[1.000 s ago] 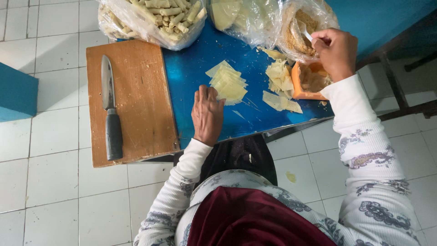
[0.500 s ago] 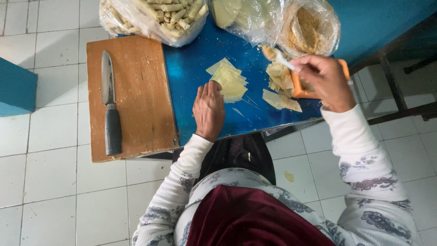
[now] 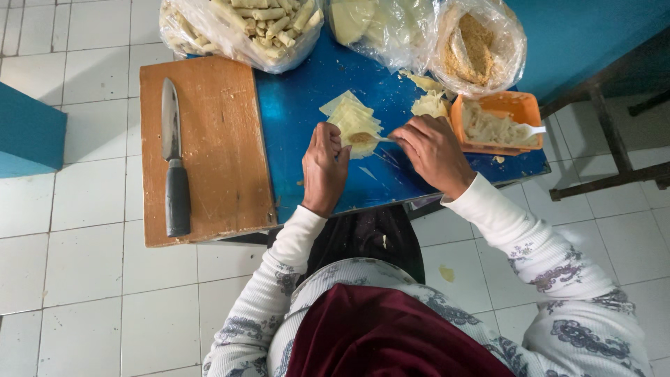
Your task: The person stacks thin square pastry sheets into a fanned pile on a blue table, spoons brown filling from an orange container onto the sheets, and folds the sheets over the filling. At the end the person lifts a large round stack of sheets from the table.
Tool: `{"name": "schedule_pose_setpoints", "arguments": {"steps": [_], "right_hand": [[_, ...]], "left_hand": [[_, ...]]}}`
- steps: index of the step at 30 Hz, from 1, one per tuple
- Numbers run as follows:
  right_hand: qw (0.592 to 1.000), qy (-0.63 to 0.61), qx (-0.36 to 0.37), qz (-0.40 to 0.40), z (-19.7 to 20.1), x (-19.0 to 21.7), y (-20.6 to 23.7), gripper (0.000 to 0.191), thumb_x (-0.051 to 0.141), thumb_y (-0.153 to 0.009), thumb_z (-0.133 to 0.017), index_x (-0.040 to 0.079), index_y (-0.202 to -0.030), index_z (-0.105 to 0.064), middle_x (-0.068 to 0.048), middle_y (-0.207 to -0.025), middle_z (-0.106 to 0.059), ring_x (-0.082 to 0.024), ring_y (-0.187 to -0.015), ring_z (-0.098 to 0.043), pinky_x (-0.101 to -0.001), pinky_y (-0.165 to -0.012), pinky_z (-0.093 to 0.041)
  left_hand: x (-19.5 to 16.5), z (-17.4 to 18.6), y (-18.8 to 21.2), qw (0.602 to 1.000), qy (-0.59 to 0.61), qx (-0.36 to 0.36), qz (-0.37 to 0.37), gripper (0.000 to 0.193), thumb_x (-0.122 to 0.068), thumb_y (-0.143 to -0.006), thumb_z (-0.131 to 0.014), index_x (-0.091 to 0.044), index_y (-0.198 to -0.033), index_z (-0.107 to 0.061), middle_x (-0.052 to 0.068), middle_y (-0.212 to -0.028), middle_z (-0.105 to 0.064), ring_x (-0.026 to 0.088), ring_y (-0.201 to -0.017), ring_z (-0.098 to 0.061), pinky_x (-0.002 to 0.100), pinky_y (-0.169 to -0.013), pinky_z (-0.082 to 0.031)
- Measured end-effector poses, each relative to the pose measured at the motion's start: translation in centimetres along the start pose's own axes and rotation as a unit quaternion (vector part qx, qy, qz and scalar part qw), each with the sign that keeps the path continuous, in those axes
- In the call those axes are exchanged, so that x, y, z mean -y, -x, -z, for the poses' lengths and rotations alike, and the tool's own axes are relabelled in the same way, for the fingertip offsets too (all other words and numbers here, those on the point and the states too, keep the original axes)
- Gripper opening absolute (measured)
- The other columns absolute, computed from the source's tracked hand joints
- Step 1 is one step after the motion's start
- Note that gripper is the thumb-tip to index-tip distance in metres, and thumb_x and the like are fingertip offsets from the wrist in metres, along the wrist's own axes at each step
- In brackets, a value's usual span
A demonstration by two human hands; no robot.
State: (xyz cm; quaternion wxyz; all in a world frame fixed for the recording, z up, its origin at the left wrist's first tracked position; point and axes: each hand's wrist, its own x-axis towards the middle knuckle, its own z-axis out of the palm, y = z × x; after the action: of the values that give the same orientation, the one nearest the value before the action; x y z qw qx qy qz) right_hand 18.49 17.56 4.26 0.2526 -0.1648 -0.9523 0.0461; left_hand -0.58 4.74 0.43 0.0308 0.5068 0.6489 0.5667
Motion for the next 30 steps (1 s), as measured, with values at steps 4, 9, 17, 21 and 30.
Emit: {"name": "schedule_pose_setpoints", "arguments": {"steps": [4, 9, 17, 21, 30], "right_hand": [[0.993, 0.091, -0.013, 0.069, 0.4, 0.0, 0.3, 0.018, 0.007, -0.098, -0.071, 0.009, -0.116, -0.070, -0.003, -0.105, -0.063, -0.022, -0.098, -0.060, -0.0378, -0.087, -0.043], [0.988, 0.126, -0.029, 0.088, 0.9, 0.3, 0.7, 0.023, 0.006, -0.094, -0.069, 0.011, -0.116, -0.072, -0.002, -0.104, -0.063, -0.020, -0.098, -0.061, -0.0376, -0.087, -0.043], [0.991, 0.091, -0.088, 0.033, 2.1, -0.2, 1.2, 0.013, 0.008, -0.103, -0.069, 0.011, -0.115, -0.072, -0.002, -0.105, -0.064, -0.021, -0.101, -0.061, -0.0385, -0.090, -0.040], [0.976, 0.165, -0.113, -0.089, 5.4, -4.2, 2.7, 0.011, 0.008, -0.111, -0.070, 0.010, -0.120, -0.075, -0.005, -0.104, -0.063, -0.026, -0.103, -0.058, -0.0436, -0.092, -0.037], [0.936, 0.297, -0.159, -0.100, 3.3, -10.6, -2.1, 0.013, 0.009, -0.098, -0.073, 0.008, -0.111, -0.075, -0.007, -0.110, -0.063, -0.026, -0.104, -0.054, -0.0438, -0.100, -0.039]], "left_hand": [[0.1, -0.1, 0.0, 1.000, 0.016, -0.005, -0.002, 0.037, 0.013, -0.082, -0.071, -0.001, -0.109, -0.051, 0.012, -0.089, -0.057, 0.023, -0.072, -0.061, 0.032, -0.068, -0.052], [0.3, -0.3, 0.0, 0.999, 0.032, 0.000, 0.004, 0.035, 0.014, -0.086, -0.067, -0.001, -0.113, -0.052, 0.011, -0.091, -0.060, 0.020, -0.074, -0.064, 0.030, -0.069, -0.054], [0.0, -0.2, 0.2, 1.000, 0.021, -0.012, -0.018, 0.039, 0.015, -0.083, -0.068, 0.000, -0.114, -0.050, 0.014, -0.094, -0.059, 0.024, -0.080, -0.065, 0.032, -0.069, -0.054], [0.1, -0.1, 0.2, 1.000, 0.025, -0.003, 0.012, 0.038, 0.016, -0.083, -0.068, 0.000, -0.113, -0.050, 0.014, -0.092, -0.059, 0.023, -0.076, -0.065, 0.032, -0.069, -0.054], [0.2, -0.6, 0.2, 0.999, 0.042, 0.008, 0.019, 0.039, 0.015, -0.083, -0.069, -0.001, -0.115, -0.052, 0.011, -0.089, -0.062, 0.021, -0.075, -0.066, 0.030, -0.069, -0.055]]}}
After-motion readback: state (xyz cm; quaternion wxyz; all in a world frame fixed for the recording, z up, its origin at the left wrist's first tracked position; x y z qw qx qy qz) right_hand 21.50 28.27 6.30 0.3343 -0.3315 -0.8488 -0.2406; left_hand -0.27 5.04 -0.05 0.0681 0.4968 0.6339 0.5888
